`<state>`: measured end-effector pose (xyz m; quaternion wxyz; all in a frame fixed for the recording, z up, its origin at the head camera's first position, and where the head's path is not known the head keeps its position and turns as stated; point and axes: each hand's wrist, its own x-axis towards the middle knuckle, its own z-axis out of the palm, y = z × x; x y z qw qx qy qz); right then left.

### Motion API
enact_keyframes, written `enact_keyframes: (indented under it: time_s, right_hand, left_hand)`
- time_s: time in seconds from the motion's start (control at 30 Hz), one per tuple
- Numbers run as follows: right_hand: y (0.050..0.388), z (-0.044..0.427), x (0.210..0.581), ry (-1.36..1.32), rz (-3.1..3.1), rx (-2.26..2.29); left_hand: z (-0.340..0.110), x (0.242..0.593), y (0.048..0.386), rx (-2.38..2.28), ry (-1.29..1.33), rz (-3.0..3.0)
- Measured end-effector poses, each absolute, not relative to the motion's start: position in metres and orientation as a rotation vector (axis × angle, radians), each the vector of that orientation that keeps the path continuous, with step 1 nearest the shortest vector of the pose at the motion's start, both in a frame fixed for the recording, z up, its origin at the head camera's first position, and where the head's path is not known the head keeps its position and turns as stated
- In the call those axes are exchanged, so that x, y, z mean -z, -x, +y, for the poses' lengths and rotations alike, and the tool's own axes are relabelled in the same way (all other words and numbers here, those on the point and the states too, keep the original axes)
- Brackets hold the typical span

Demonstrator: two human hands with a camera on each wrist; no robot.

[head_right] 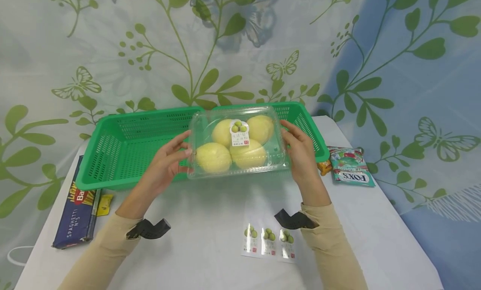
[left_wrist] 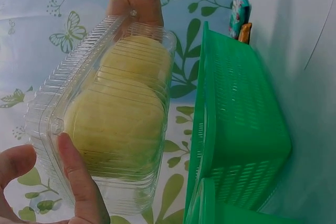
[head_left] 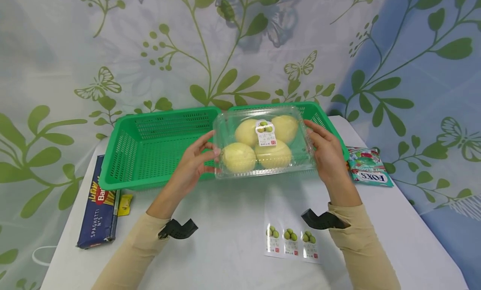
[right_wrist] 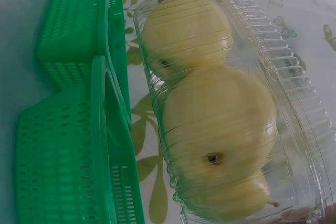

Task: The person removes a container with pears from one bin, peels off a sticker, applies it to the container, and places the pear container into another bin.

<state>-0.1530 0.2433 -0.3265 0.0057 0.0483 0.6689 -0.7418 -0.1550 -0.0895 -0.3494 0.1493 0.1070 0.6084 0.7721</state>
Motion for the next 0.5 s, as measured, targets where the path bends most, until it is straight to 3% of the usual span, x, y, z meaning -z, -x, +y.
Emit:
enact_keyframes:
  time_s: [0.5]
  right_hand:
    - [0.164,0.253,0.333,-0.233,2.115,2.305]
  left_hand:
    - [-0.076,0.351,0.171,-2.197,-0.300,1.738]
